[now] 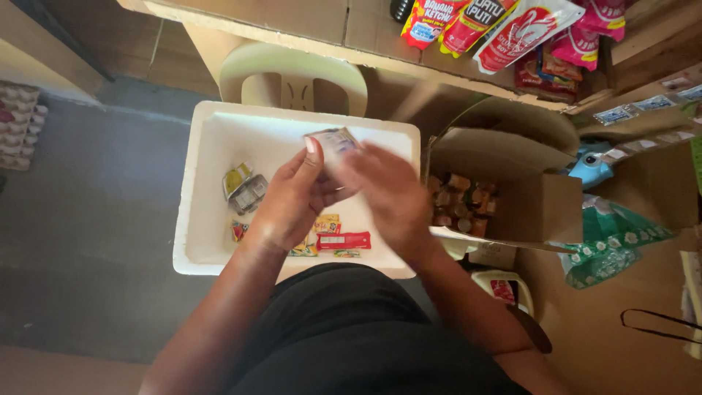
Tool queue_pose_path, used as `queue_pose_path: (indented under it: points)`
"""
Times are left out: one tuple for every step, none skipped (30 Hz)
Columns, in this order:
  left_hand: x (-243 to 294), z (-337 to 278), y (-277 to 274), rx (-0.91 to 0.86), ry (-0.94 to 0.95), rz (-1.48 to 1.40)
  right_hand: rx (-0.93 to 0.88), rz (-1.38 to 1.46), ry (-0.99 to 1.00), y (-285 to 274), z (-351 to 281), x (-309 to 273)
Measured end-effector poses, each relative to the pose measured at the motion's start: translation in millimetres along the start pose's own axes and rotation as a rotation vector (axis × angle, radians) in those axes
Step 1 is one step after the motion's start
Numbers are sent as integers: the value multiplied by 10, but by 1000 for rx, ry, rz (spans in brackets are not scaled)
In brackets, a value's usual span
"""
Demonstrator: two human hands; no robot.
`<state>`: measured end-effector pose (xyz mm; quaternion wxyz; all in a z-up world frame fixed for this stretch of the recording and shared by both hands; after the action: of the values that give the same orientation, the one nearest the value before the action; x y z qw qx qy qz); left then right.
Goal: Stocking and organizing small grocery items, sachets, and cans from a cooler and boxes onto storage shelves.
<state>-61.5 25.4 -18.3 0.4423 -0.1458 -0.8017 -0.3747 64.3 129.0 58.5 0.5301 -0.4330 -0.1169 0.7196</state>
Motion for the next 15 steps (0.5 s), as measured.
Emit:
queue_pose_path:
  points:
    - [-13,-11,48,-75,-62,-219,-73,-33,-130,66,31,-111]
    - [-17,-29,98,-149,-125,-438,-147,-66,-260,135,50,-220]
    - [-80,1,49,-146,-119,-439,-147,-62,-266,117,25,-210]
    - [-94,32,-17,-135,-6,-346,-196,48,-238,117,-1,-191]
    - [-96,59,-86,-121,108,-251,-243,160,-211,124,-18,-176]
    - [-90,55,-85,-118,115,-251,-243,163,-218,149,-74,-150]
    - [-104,51,-90,-78,108,-130,-166,214,-35,136,-125,-35]
    - [-119,47,-93,-38,101,-9,-90,264,149,125,-197,87]
    - [-101,22,-67,-39,99,-9,-89,263,151,132,-153,89]
    - [-79,-4,-32,-56,106,23,-6,301,236,105,-115,136]
    - [-58,-18,11,-78,113,56,80,335,319,75,-81,191]
    - [-48,-42,28,-82,112,56,83,331,320,57,-79,224]
    - [-17,-60,45,-94,131,152,13,414,386,98,-71,282]
    - [14,-78,61,-105,149,248,-58,496,451,141,-66,333]
    - [36,-99,59,-105,149,249,-57,498,451,136,-68,356]
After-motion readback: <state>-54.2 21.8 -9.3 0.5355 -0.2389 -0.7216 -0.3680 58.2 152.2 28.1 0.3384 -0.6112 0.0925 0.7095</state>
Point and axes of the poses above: each hand's wrist, its own z-axis towards the middle knuckle, its own y-axis out of the palm, x = y × z, the point moved 5 cm from there along z, towards the middle knuckle, and after that the axes turned 1 degree about -z, right-handed, at the moved point
